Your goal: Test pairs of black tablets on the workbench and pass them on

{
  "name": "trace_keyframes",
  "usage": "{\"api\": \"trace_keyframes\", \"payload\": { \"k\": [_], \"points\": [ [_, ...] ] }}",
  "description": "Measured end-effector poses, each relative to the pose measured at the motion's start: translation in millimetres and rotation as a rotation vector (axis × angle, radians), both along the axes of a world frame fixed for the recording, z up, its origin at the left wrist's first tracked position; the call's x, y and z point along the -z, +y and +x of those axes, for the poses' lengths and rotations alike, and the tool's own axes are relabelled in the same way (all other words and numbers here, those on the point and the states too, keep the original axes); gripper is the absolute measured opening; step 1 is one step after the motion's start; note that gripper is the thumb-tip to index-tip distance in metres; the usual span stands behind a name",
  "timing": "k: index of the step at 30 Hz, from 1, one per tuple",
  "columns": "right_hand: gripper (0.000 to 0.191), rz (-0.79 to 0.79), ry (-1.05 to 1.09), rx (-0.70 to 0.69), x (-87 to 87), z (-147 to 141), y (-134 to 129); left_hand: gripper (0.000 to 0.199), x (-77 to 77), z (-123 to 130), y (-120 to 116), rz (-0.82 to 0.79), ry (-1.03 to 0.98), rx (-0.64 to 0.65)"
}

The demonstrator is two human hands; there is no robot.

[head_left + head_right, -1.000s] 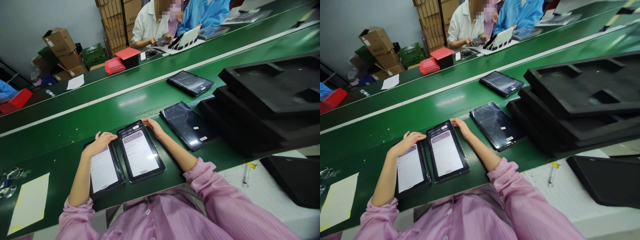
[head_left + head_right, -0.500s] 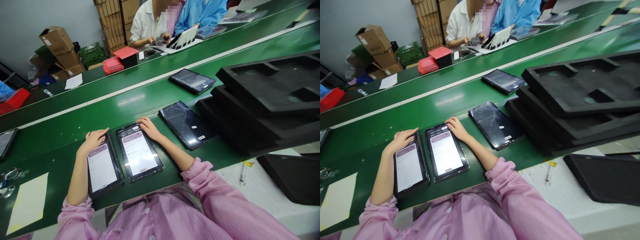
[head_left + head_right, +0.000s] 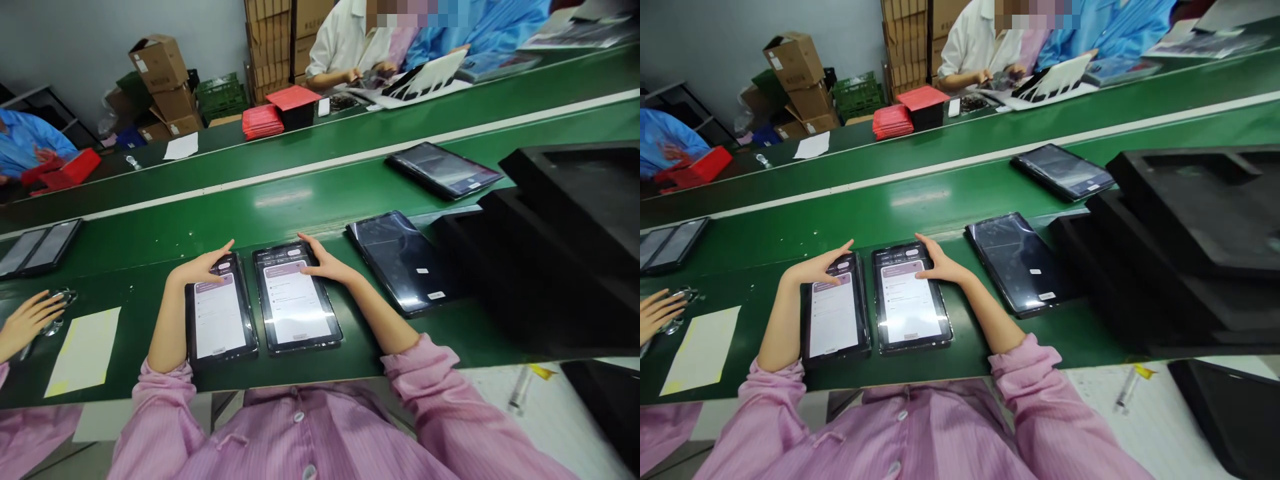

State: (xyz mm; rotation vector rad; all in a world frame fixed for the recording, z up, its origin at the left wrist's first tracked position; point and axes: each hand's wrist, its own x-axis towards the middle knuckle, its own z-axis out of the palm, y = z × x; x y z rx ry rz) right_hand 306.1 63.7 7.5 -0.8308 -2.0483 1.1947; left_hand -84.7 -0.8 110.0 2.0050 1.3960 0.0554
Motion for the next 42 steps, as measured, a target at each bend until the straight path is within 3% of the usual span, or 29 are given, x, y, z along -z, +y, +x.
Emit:
{"api": "trace_keyframes", "payload": {
  "k": [2,4,6,10,12,15,19,26,31,34,37,39,42],
  "points": [
    [0.114,0.029,-0.020,-0.054,-0.6,2.5,-0.9,0.115,3.4,-1.3,0.9,0.023,0.004,0.002],
    [0.118,0.043,-0.020,-0.045,0.8,1.4,-1.5,0.114,9.0,-1.3,4.4,0.051,-0.007,-0.054],
    [0.107,0.016,0.005,0.020,4.6,-2.6,-0.7,0.103,14.7,0.0,9.3,0.061,-0.051,-0.123],
    [0.068,-0.137,0.123,0.201,15.6,-9.2,6.2,0.054,18.7,3.8,15.8,0.167,-0.067,-0.291],
    [0.060,-0.212,0.187,0.236,18.3,-7.8,9.7,0.050,15.8,3.2,14.7,0.187,-0.021,-0.321],
    [0.069,-0.270,0.197,0.151,14.4,-0.8,9.6,0.072,8.1,-1.0,7.4,0.056,0.007,-0.196],
    [0.110,-0.173,0.061,-0.046,0.5,6.9,0.3,0.126,0.3,0.6,-4.9,-0.038,0.184,0.097],
    [0.124,-0.014,-0.071,-0.153,-7.3,8.5,-5.9,0.134,-4.4,25.1,-12.7,-0.055,0.392,0.133],
    [0.127,-0.032,-0.088,-0.134,-7.4,7.1,-6.2,0.136,-7.2,33.1,-16.0,-0.038,0.511,0.097],
    [0.108,-0.159,-0.005,-0.004,-5.6,10.2,-2.9,0.132,-8.7,27.4,-15.4,-0.051,0.439,0.102],
    [0.070,-0.276,0.043,0.155,-2.1,17.1,4.3,0.123,-7.0,20.9,-11.1,-0.031,0.334,0.077],
    [0.050,-0.345,0.046,0.179,-1.0,21.2,8.6,0.110,-3.2,19.2,-6.9,0.011,0.243,0.083],
    [0.040,-0.419,0.047,0.169,-3.5,23.4,10.9,0.078,3.2,19.4,-1.4,0.024,0.119,0.135]
  ]
}}
